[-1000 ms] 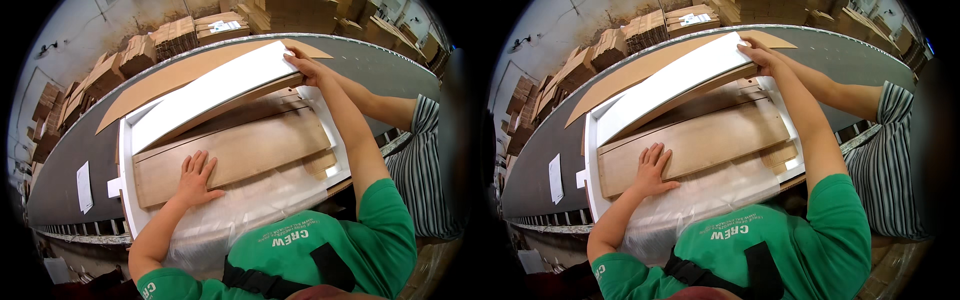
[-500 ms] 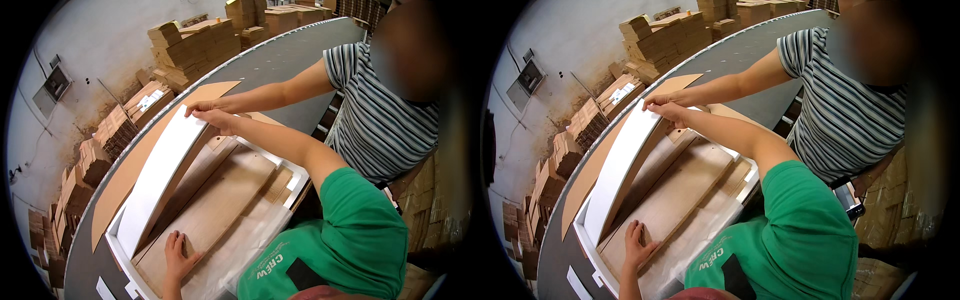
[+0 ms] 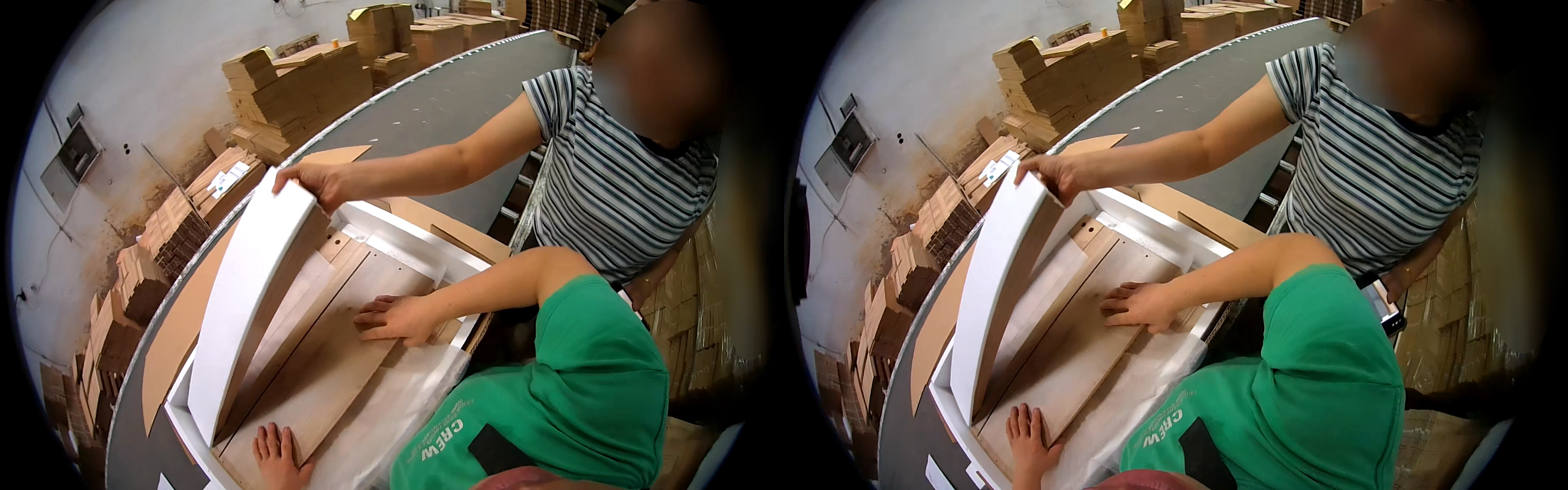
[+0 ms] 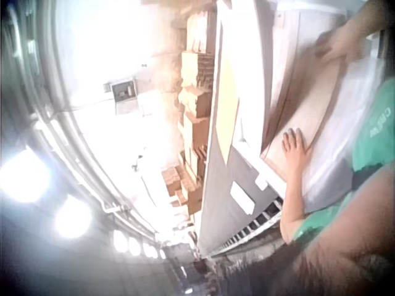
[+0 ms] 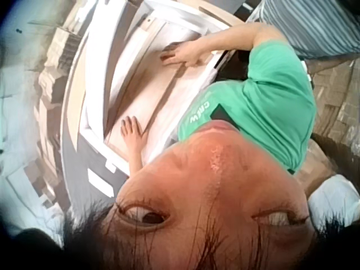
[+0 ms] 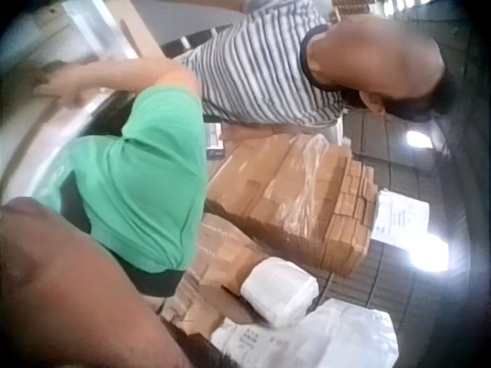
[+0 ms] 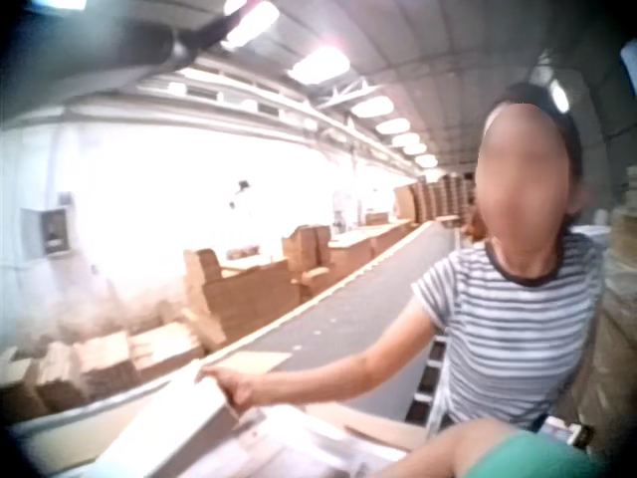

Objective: The person packs wooden furniture parts and white foam inserts into a cardboard box on a conveyor belt. They arrange the pieces by hand, layering them with protective foam and plastic wrap, while coworkers assist nearby.

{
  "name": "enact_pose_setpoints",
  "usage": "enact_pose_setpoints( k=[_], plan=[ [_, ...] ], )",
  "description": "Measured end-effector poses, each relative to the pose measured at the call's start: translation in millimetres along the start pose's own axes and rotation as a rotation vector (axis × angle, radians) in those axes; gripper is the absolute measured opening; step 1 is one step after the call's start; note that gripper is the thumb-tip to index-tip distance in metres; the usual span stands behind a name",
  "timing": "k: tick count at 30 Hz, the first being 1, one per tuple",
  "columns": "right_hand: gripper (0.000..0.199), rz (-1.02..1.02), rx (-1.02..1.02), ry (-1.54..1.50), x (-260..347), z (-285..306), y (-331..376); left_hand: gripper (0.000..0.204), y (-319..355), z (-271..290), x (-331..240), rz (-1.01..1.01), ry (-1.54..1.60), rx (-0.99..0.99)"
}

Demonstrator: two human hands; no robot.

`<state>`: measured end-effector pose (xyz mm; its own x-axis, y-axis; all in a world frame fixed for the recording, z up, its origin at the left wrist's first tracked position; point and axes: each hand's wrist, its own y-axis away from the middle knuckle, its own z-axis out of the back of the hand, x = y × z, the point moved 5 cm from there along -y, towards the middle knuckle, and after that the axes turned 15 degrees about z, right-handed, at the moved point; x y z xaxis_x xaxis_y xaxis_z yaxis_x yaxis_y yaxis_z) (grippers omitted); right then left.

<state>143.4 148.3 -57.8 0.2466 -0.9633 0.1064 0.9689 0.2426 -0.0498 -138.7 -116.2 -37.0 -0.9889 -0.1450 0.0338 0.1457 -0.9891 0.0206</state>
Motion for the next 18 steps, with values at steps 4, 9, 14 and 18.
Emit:
enact_pose_setpoints(
  k=[4,9,14,18],
  plan=[
    [0.077,0.023,-0.051,-0.060,-15.3,3.5,14.3,0.091,27.2,-12.0,33.8,0.082,-0.040,-0.065],
    [0.078,0.011,0.120,0.049,-15.9,-3.6,13.4,0.085,29.3,-3.8,36.3,0.093,-0.127,-0.080],
    [0.073,0.016,0.161,0.076,-22.5,-0.9,-6.4,0.080,15.2,4.2,48.2,0.074,-0.166,-0.204],
    [0.068,0.059,0.105,0.158,-21.8,-7.4,-9.0,0.075,19.4,7.0,49.8,0.036,-0.153,-0.212]
  ],
)
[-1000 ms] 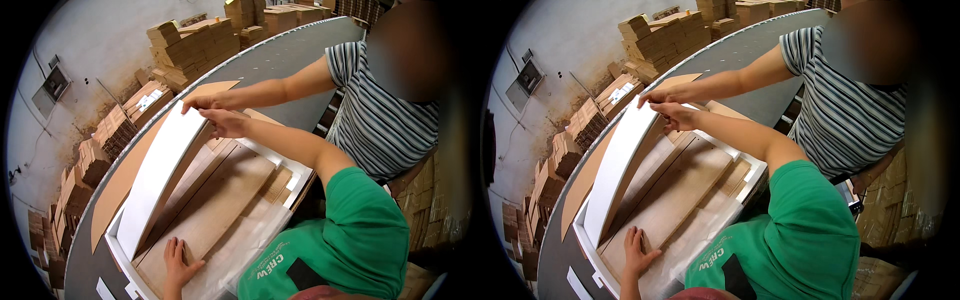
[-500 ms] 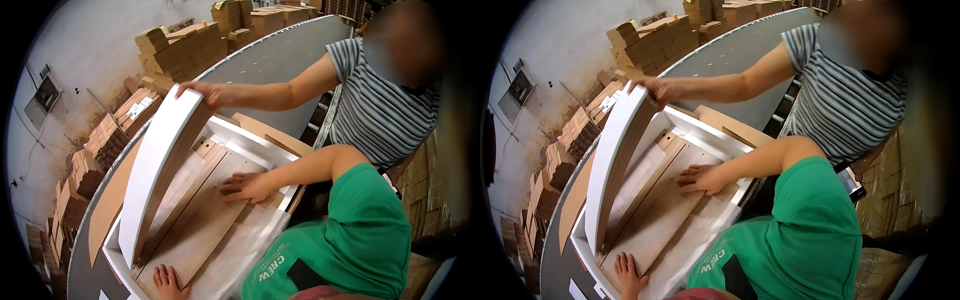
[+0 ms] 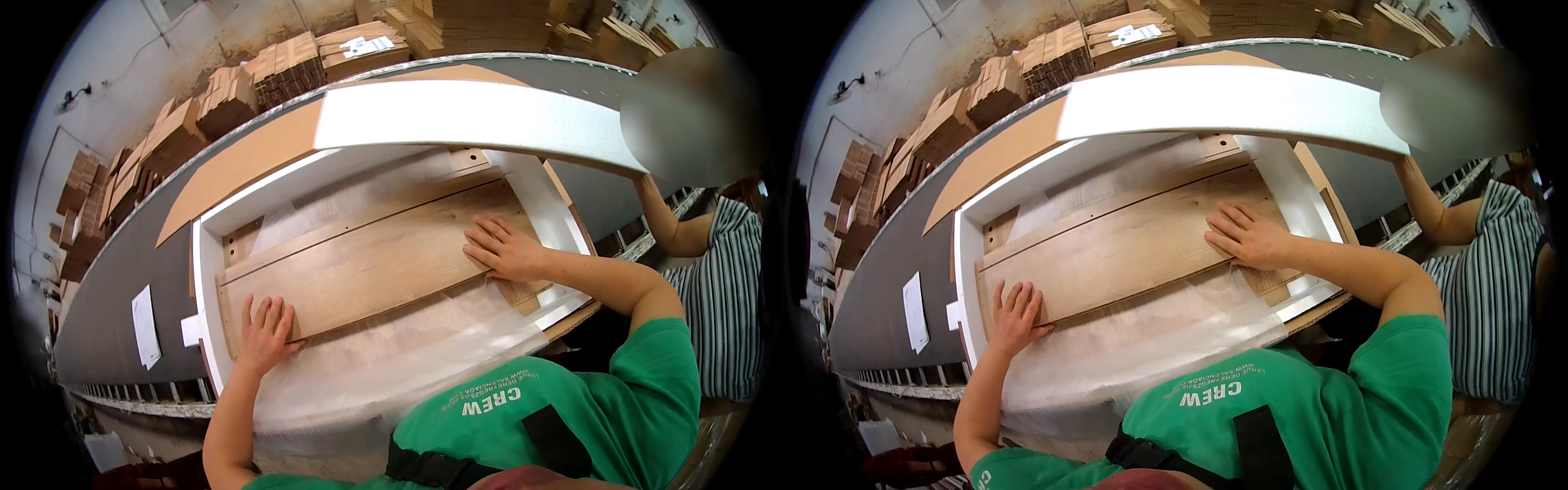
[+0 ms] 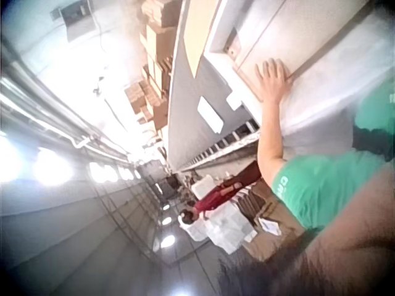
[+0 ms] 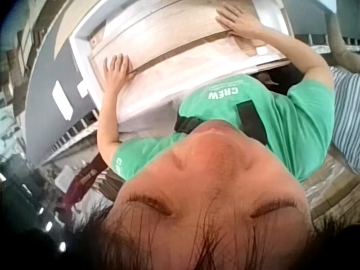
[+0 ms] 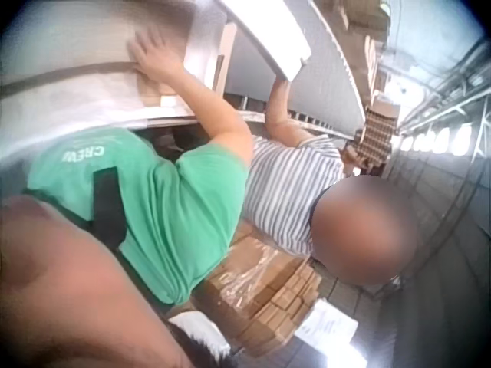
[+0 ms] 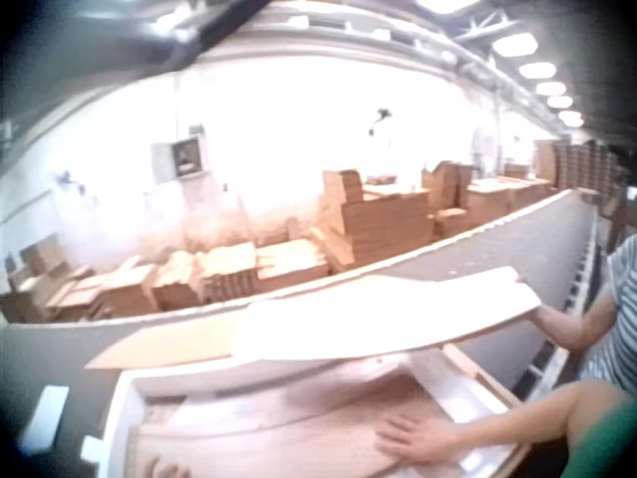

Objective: The person packs wooden furniture parts and white foam inserts into a cardboard box on a conveyor belt. They arrange the pieces by hand, layering them with protective foam and plastic wrap, while coworkers assist nearby.

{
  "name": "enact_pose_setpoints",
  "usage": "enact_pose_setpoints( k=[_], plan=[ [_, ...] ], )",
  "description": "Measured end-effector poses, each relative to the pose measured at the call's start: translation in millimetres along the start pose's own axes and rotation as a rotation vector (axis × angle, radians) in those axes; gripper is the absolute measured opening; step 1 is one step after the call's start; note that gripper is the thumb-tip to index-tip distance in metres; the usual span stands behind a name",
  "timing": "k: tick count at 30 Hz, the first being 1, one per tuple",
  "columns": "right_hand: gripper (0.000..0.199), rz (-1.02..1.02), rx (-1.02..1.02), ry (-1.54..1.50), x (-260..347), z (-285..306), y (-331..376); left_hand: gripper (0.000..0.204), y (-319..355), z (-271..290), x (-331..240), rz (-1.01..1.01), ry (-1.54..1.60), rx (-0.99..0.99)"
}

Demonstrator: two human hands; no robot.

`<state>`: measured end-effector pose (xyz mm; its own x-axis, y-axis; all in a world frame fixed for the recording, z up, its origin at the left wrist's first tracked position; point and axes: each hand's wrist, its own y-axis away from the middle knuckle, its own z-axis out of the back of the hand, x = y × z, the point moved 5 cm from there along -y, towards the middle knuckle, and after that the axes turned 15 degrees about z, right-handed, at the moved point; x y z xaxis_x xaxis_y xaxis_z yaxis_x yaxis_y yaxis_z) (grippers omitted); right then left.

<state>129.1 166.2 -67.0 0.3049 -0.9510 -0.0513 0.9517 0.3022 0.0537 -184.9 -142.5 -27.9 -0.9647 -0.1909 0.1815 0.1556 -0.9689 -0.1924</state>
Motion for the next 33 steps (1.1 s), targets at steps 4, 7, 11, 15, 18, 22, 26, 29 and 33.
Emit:
enact_pose_setpoints(
  k=[4,7,11,15,18,22,26,29,33],
  plan=[
    [0.069,-0.028,-0.025,-0.025,2.3,-0.1,3.3,0.071,1.4,0.0,-7.0,0.105,0.092,0.030],
    [0.077,-0.144,-0.042,-0.250,-32.8,12.8,-8.3,0.072,-8.8,0.3,-4.0,0.187,0.221,0.176],
    [0.085,-0.343,-0.118,-0.261,-111.5,12.3,-38.1,0.072,-52.1,4.7,-51.5,0.013,0.212,0.222],
    [0.080,-0.406,0.160,-0.554,-126.6,22.2,-102.2,0.064,-66.6,-15.2,-104.6,-0.125,0.243,0.056],
    [0.082,-0.361,0.109,-0.468,-130.4,14.0,-128.4,0.055,-77.6,-18.8,-130.9,-0.120,0.201,-0.048],
    [0.083,-0.355,0.178,-0.440,-123.7,15.5,-142.4,0.045,-79.7,-22.1,-145.0,-0.060,0.161,-0.140],
    [0.082,-0.385,0.173,-0.414,-111.2,17.0,-140.7,0.037,-73.6,-21.9,-146.9,-0.035,0.127,-0.243],
    [0.081,-0.393,0.168,-0.367,-105.4,20.4,-136.7,0.036,-69.5,-24.4,-148.2,-0.031,0.157,-0.286],
    [0.080,-0.425,0.158,-0.390,-100.8,19.2,-136.5,0.037,-68.9,-21.6,-148.0,-0.028,0.190,-0.283]
  ],
)
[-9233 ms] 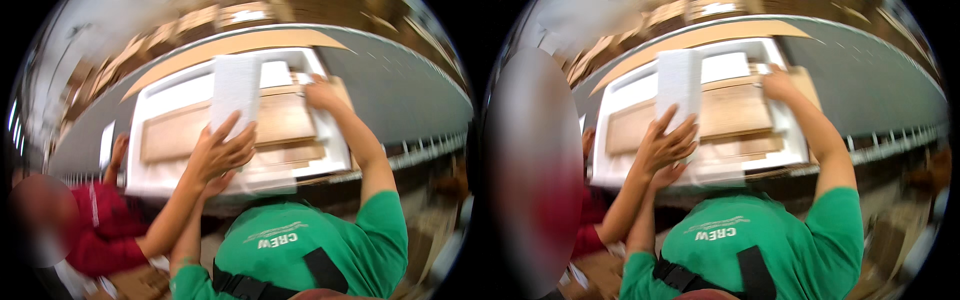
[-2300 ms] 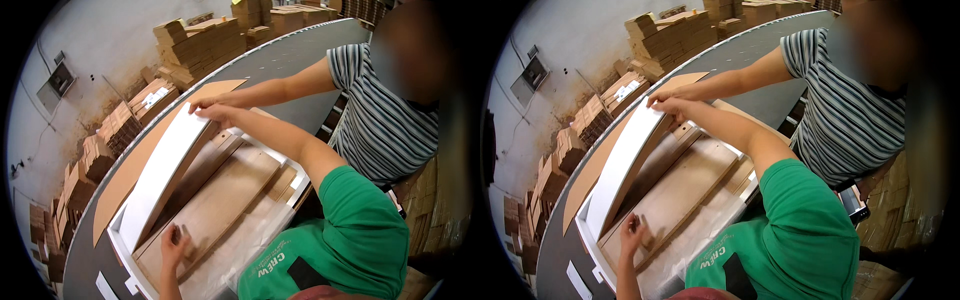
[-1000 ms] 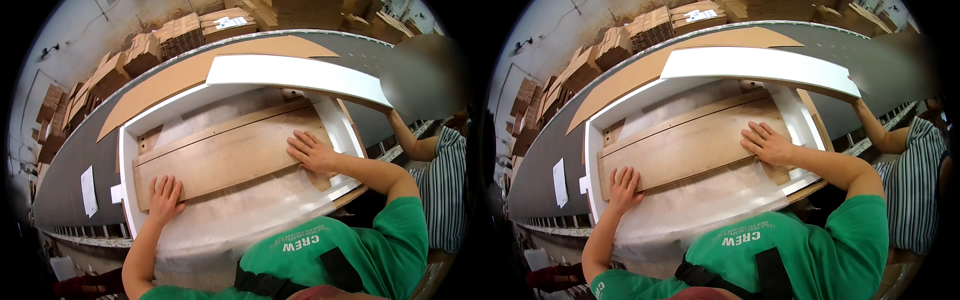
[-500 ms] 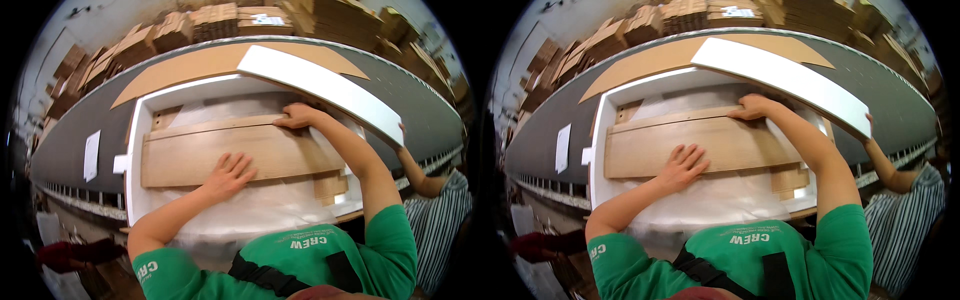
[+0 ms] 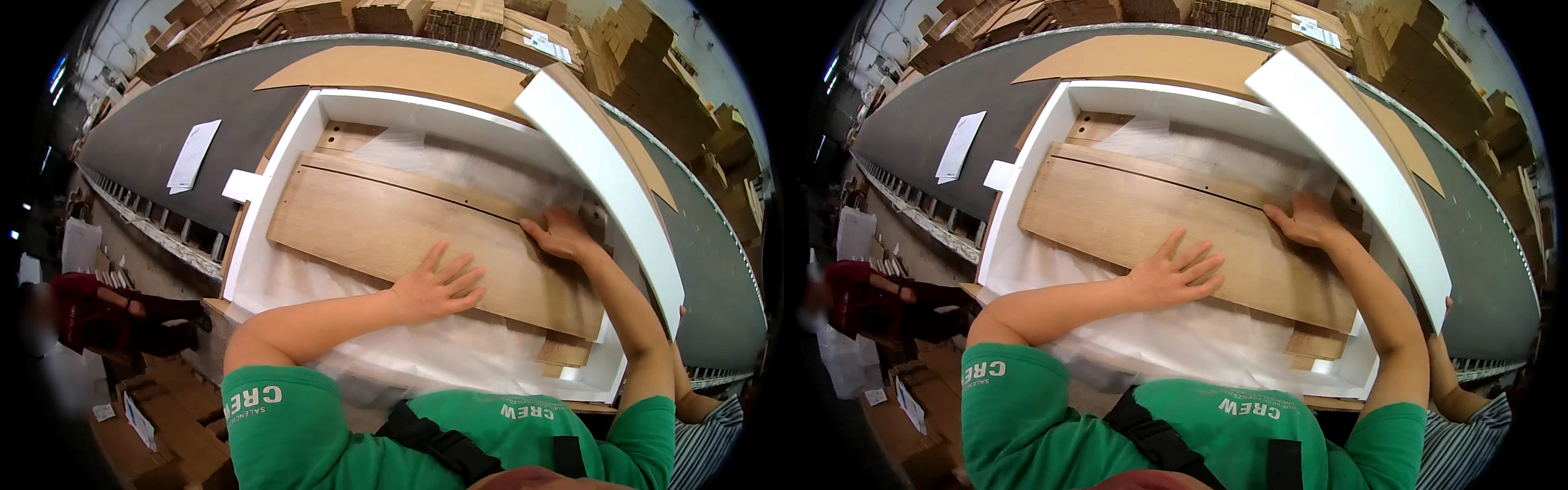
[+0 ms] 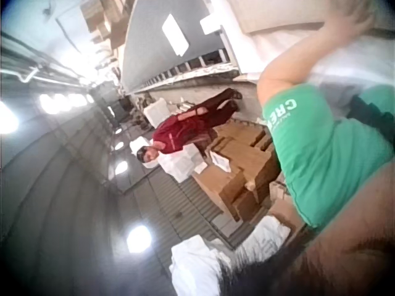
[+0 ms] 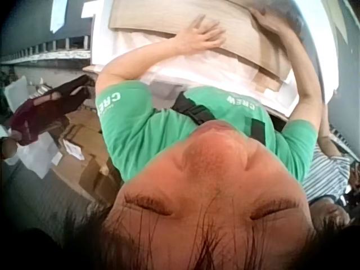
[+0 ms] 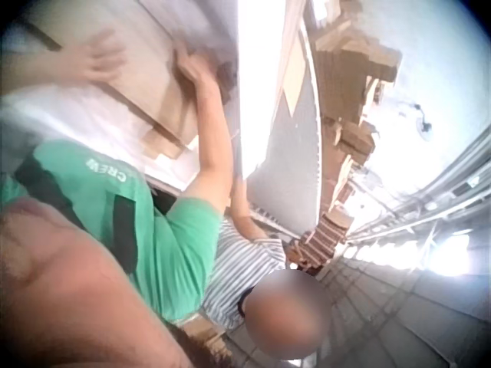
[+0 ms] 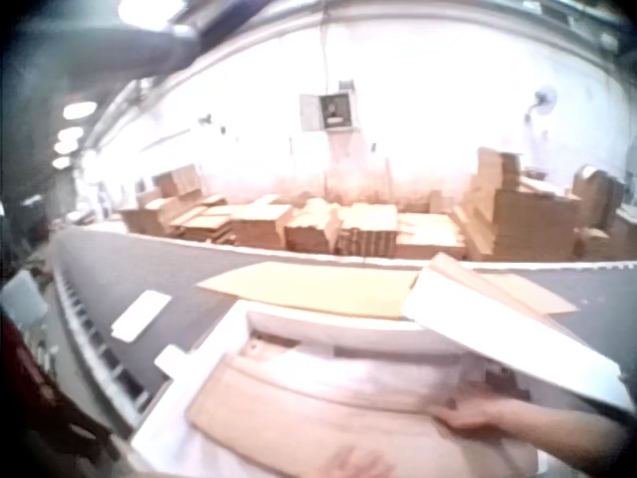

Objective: The person packs wooden furniture parts and white foam inserts into a cardboard box on a conveyor belt. They arrange the pieces by hand, layering them with protective foam and plastic wrap, while coworkers assist nearby.

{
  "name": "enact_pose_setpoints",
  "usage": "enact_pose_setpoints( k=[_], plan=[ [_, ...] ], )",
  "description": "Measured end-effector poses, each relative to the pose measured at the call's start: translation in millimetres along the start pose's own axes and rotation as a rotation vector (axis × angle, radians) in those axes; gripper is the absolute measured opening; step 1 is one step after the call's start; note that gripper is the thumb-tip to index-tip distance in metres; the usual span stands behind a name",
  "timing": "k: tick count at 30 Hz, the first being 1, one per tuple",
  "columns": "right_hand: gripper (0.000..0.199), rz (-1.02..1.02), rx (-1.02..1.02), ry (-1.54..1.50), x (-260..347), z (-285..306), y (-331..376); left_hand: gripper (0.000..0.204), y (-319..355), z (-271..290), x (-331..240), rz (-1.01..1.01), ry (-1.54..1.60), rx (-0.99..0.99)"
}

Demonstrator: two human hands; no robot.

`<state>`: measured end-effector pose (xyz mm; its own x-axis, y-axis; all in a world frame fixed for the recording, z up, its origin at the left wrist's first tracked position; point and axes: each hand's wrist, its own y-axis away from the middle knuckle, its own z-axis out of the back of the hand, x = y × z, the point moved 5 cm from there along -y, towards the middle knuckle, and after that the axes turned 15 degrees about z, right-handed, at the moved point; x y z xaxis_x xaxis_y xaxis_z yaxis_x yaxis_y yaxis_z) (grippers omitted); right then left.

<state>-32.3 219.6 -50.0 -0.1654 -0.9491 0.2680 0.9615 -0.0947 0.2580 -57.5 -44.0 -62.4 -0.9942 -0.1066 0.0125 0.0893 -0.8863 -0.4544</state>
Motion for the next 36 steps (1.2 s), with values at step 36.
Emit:
enact_pose_setpoints(
  k=[36],
  plan=[
    [0.069,0.027,-0.088,-0.270,-19.4,46.4,-90.6,0.052,-54.9,-30.1,48.3,0.051,-0.119,0.194]
  ],
)
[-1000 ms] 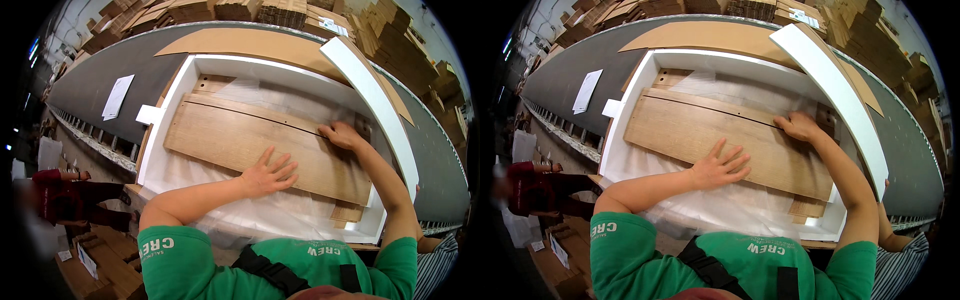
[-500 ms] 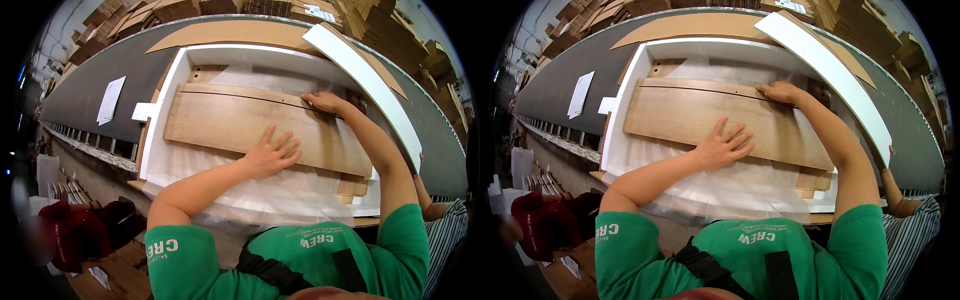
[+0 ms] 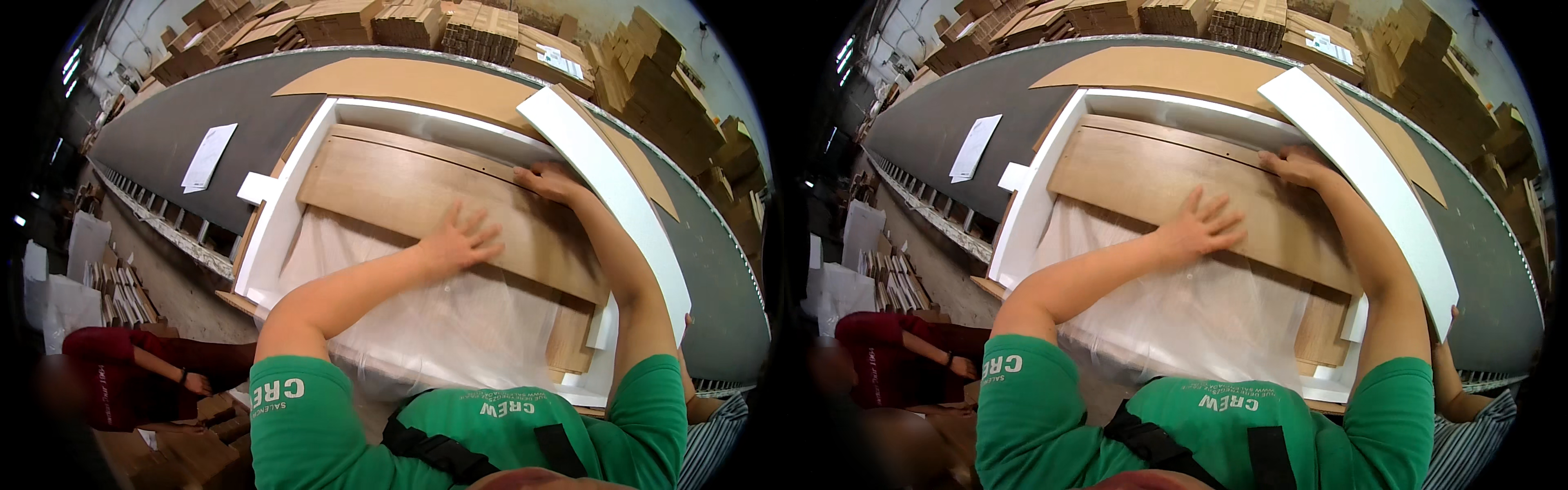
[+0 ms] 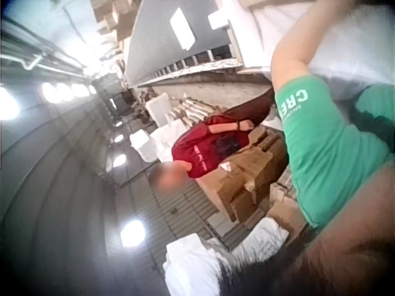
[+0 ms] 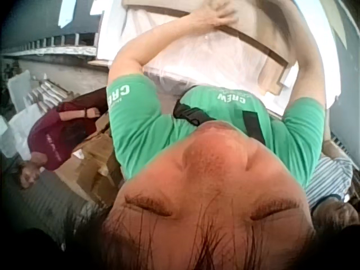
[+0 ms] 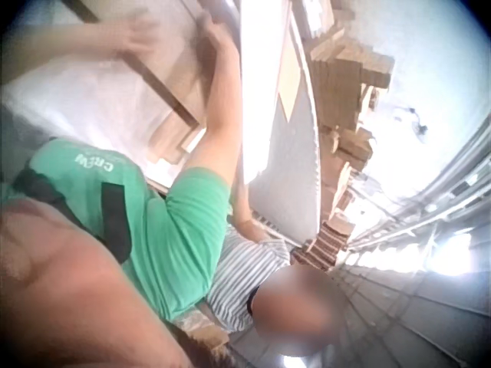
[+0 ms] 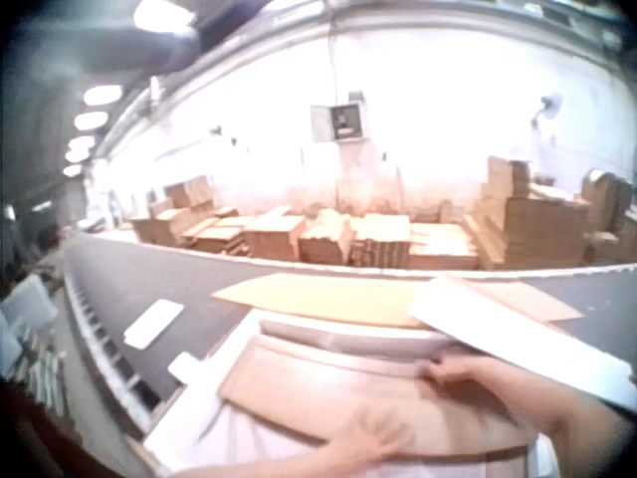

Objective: The person packs wooden furniture parts and white foam inserts into a cardboard box on a conveyor belt. They arrange the pieces by hand, layering them with protective foam and plastic wrap, while coworkers assist nearby.

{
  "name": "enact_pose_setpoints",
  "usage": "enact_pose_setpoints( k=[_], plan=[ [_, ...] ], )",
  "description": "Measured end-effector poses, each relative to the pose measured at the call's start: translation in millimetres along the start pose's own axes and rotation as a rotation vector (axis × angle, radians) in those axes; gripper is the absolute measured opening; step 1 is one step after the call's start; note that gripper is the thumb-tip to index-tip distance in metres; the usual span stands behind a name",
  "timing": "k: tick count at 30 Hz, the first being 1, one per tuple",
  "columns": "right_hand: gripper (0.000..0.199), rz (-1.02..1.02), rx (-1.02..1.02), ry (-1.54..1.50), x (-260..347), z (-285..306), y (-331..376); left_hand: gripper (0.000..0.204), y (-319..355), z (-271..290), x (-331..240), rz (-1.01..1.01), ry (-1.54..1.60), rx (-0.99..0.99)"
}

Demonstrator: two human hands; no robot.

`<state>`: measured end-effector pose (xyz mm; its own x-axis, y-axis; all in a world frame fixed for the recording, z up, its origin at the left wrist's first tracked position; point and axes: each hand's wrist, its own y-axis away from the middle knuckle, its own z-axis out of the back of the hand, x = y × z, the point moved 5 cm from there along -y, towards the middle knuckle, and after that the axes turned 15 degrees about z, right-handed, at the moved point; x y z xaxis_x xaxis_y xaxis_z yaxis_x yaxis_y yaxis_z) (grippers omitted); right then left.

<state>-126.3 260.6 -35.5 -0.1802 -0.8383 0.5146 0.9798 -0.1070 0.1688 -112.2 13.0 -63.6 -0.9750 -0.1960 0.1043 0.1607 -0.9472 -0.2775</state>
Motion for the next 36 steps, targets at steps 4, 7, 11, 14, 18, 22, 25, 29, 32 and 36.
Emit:
enact_pose_setpoints(
  k=[4,7,11,14,18,22,25,29,32,36],
  plan=[
    [0.064,0.307,-0.170,0.010,23.3,-3.3,35.1,0.063,-12.7,-6.9,14.9,0.164,-0.028,0.212],
    [0.073,0.517,-0.068,0.296,28.6,-23.7,100.7,0.068,-15.6,-9.6,12.2,0.163,-0.072,0.221],
    [0.071,0.382,-0.062,0.460,-6.4,-47.4,189.4,0.073,0.3,-19.3,24.6,0.215,-0.153,0.177],
    [0.066,0.300,-0.201,0.404,-39.8,-54.4,202.6,0.073,16.1,-11.3,56.3,0.283,-0.172,0.071],
    [0.065,0.321,-0.179,0.526,-57.4,-62.4,171.3,0.070,10.5,-22.0,74.8,0.213,-0.173,-0.002],
    [0.065,0.347,-0.118,0.577,-62.8,-51.1,165.0,0.070,-1.1,-23.1,68.3,0.219,-0.226,-0.082],
    [0.057,0.381,-0.102,0.718,-65.1,-56.1,164.5,0.069,0.2,-25.3,63.3,0.228,-0.302,-0.084],
    [0.054,0.477,-0.225,0.858,-67.7,-64.2,163.8,0.066,0.5,-25.2,68.1,0.213,-0.379,-0.024],
    [0.052,0.363,-0.245,0.796,-52.8,-66.3,165.2,0.060,-4.0,-23.4,61.3,0.447,-0.411,0.207],
    [0.044,0.478,-0.049,0.465,-13.0,-77.0,197.7,0.060,7.7,11.4,16.0,0.611,0.101,0.505]
  ],
)
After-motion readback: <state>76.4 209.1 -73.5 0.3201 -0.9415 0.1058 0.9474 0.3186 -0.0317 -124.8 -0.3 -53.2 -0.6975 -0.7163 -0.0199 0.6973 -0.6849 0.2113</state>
